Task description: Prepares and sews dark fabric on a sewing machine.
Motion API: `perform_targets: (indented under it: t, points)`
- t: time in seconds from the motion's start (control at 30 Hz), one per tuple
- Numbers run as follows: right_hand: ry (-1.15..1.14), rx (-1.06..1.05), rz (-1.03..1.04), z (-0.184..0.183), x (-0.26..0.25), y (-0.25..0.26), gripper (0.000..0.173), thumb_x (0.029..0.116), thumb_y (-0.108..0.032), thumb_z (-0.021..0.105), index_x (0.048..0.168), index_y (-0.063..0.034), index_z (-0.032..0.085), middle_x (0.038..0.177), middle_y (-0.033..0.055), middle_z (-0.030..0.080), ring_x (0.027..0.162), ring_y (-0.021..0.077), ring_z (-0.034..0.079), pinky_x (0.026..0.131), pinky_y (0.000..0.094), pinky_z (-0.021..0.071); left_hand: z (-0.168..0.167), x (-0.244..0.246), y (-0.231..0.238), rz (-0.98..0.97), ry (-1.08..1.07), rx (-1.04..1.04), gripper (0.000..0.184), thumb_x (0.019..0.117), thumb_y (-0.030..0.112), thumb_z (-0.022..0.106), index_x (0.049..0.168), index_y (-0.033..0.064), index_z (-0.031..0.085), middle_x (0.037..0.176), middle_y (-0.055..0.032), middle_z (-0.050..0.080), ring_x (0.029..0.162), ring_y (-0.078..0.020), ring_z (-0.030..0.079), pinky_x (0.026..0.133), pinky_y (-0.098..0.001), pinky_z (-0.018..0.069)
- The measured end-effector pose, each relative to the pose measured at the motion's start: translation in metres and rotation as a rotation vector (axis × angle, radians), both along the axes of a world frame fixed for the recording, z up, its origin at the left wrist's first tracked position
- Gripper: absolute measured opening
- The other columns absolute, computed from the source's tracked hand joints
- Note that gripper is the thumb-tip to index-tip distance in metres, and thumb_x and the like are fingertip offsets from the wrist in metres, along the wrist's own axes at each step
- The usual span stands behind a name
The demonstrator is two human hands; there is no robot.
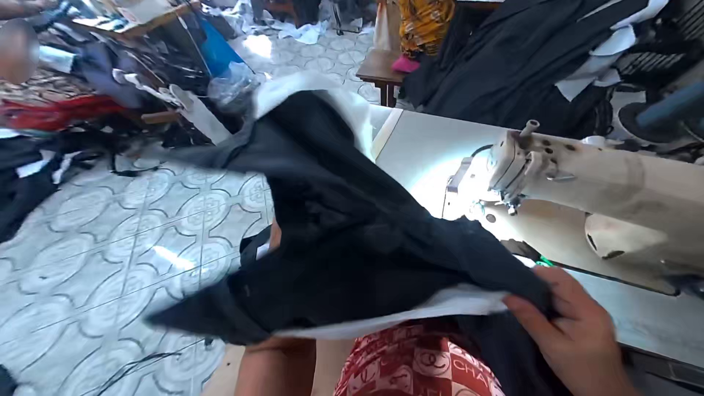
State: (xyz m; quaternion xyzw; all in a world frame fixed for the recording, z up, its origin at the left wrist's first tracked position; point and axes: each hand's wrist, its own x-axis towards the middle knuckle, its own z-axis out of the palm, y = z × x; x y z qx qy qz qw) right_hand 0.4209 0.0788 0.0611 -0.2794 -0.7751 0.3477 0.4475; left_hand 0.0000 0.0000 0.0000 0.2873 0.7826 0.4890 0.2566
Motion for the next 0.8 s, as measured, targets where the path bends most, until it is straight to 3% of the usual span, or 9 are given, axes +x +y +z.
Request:
perform_targets:
  t: [0.1, 0.17, 0.27, 0.37, 0.43, 0.57, 0.63, 0.7, 0.8]
  points:
    - [-0.239, 0.014, -0.009, -0.033, -0.008, 0.007, 0.034, 0.0981, -0.033, 0.068, 0.121, -0.0078, 0.071, 0.111, 0.0031, 0.073, 0.101, 0.0055, 0.069, 0.088, 0.0236, 0.0594, 0.008, 0.031, 0.017, -0.134, -0.018, 0.130, 0.037, 0.1110, 0.009, 0.032, 0.138, -0.0100, 0.049, 0.123, -0.0132, 0.064, 0.108, -0.0005, 0.059, 0.095, -0.0159, 0.0477]
    - [-0.429, -0.008, 0.019, -0.050, -0.009, 0.006, 0.039, 0.0994, -0.038, 0.063, 0.130, -0.0142, 0.070, 0.123, 0.0068, 0.072, 0.107, 0.0147, 0.071, 0.087, 0.0321, 0.0615, -0.008, 0.034, 0.054, -0.093, -0.181, 0.203, 0.031, 0.1117, 0.010, 0.028, 0.125, -0.0027, 0.053, 0.100, -0.0015, 0.063, 0.086, 0.0063, 0.058, 0.078, -0.0112, 0.0498]
    - [-0.452, -0.021, 0.008, -0.061, -0.021, 0.000, 0.043, 0.1006, -0.040, 0.062, 0.134, -0.0134, 0.067, 0.136, 0.0106, 0.066, 0.119, 0.0199, 0.067, 0.096, 0.0354, 0.0583, -0.026, 0.035, 0.061, -0.060, -0.332, 0.250, 0.033, 0.1123, 0.014, 0.027, 0.128, -0.0013, 0.052, 0.102, -0.0012, 0.063, 0.088, 0.0033, 0.058, 0.080, -0.0153, 0.0505]
    - [-0.408, 0.074, -0.042, -0.060, -0.043, 0.004, 0.041, 0.1019, -0.037, 0.060, 0.133, -0.0125, 0.068, 0.139, 0.0125, 0.064, 0.125, 0.0224, 0.063, 0.101, 0.0361, 0.0545, -0.031, 0.040, 0.045, -0.126, -0.335, 0.262, 0.041, 0.1139, 0.020, 0.024, 0.144, 0.0016, 0.045, 0.126, -0.0049, 0.062, 0.110, 0.0006, 0.058, 0.095, -0.0183, 0.0494]
    - [-0.373, 0.116, -0.026, -0.059, -0.065, 0.013, 0.047, 0.1018, -0.042, 0.060, 0.136, -0.0097, 0.065, 0.143, 0.0153, 0.061, 0.129, 0.0260, 0.060, 0.104, 0.0384, 0.0525, -0.032, 0.051, 0.046, -0.125, -0.341, 0.257, 0.039, 0.1135, 0.016, 0.024, 0.142, -0.0021, 0.043, 0.123, -0.0072, 0.062, 0.108, 0.0013, 0.058, 0.092, -0.0160, 0.0491]
    - [-0.413, 0.045, 0.065, -0.068, -0.112, 0.021, 0.103, 0.0806, -0.072, 0.069, 0.153, -0.0029, 0.045, 0.159, 0.0250, 0.040, 0.146, 0.0405, 0.042, 0.115, 0.0589, 0.0406, -0.017, 0.077, 0.066, -0.304, -0.201, 0.050, 0.040, 0.1123, 0.016, 0.029, 0.139, -0.0071, 0.049, 0.125, -0.0159, 0.062, 0.108, -0.0065, 0.058, 0.097, -0.0238, 0.0468]
    - [-0.558, 0.060, 0.071, -0.081, -0.129, 0.017, 0.112, 0.0722, -0.070, 0.077, 0.156, -0.0045, 0.042, 0.161, 0.0289, 0.035, 0.150, 0.0505, 0.030, 0.114, 0.0765, 0.0250, -0.006, 0.075, 0.086, -0.463, -0.064, 0.104, 0.034, 0.1082, 0.014, 0.037, 0.133, 0.0057, 0.059, 0.118, -0.0039, 0.067, 0.103, -0.0042, 0.063, 0.092, -0.0264, 0.0524]
    - [-0.657, 0.107, 0.039, -0.099, -0.137, 0.017, 0.107, 0.0724, -0.065, 0.080, 0.156, -0.0089, 0.043, 0.161, 0.0278, 0.037, 0.150, 0.0527, 0.028, 0.112, 0.0833, 0.0160, -0.013, 0.059, 0.097, -0.494, 0.275, 0.136, 0.044, 0.1010, 0.002, 0.046, 0.142, 0.0126, 0.060, 0.144, -0.0091, 0.057, 0.126, -0.0226, 0.060, 0.101, -0.0439, 0.0522]
    - [-0.726, 0.118, 0.001, -0.109, -0.141, 0.023, 0.103, 0.0792, -0.071, 0.071, 0.160, -0.0152, 0.039, 0.165, 0.0235, 0.032, 0.152, 0.0505, 0.026, 0.112, 0.0829, 0.0139, -0.028, 0.052, 0.082, -0.262, 0.664, -0.161, 0.053, 0.0908, -0.004, 0.063, 0.143, 0.0024, 0.055, 0.147, -0.0306, 0.049, 0.132, -0.0536, 0.048, 0.097, -0.0713, 0.0452]
